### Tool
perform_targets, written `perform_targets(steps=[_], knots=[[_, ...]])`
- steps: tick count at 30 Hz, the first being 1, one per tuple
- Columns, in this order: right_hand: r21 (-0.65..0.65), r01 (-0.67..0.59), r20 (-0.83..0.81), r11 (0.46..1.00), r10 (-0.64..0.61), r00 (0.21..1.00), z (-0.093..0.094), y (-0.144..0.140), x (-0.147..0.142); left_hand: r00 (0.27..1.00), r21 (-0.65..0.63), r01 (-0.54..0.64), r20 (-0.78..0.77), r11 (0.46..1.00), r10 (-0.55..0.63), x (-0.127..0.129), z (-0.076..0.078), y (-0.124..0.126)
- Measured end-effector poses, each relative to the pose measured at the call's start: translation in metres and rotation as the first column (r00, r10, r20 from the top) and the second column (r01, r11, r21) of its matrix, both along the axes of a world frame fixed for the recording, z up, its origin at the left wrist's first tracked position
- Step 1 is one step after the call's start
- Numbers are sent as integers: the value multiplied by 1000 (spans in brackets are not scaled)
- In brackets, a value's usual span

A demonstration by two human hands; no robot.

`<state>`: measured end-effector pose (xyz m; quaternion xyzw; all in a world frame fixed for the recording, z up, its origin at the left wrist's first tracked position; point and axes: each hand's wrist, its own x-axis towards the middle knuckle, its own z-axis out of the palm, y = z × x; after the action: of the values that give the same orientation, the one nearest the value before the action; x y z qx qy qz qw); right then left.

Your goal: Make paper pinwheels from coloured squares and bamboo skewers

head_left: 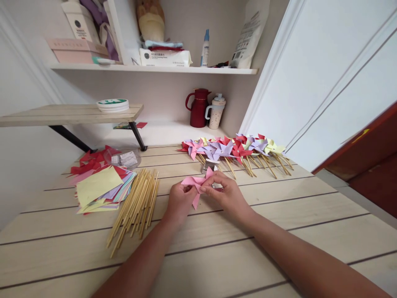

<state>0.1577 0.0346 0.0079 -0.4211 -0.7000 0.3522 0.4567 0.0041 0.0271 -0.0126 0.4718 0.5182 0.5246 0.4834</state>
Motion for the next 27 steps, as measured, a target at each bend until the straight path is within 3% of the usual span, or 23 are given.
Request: perform_targets(steps=[5,8,11,21,27], knots=[[13,-47,-9,999,47,999,-3,2,-1,968,73,151,-214,986,-133,-1,-7,1],[23,-47,-12,999,47,999,-3,2,-1,857,211,280,-495,937,-144,0,-11,0],[32,-33,11,999,33,999,-3,2,0,725,250,373,-679,893,-113,0,-12,0],[29,14,31,999,-15,999,-6,4,1,610,197,419,-784,886,-114,0,-8,-1],[40,26,24,999,-27,999,-8,5,1,656,226,418,-745,880,-120,1,-7,-1]])
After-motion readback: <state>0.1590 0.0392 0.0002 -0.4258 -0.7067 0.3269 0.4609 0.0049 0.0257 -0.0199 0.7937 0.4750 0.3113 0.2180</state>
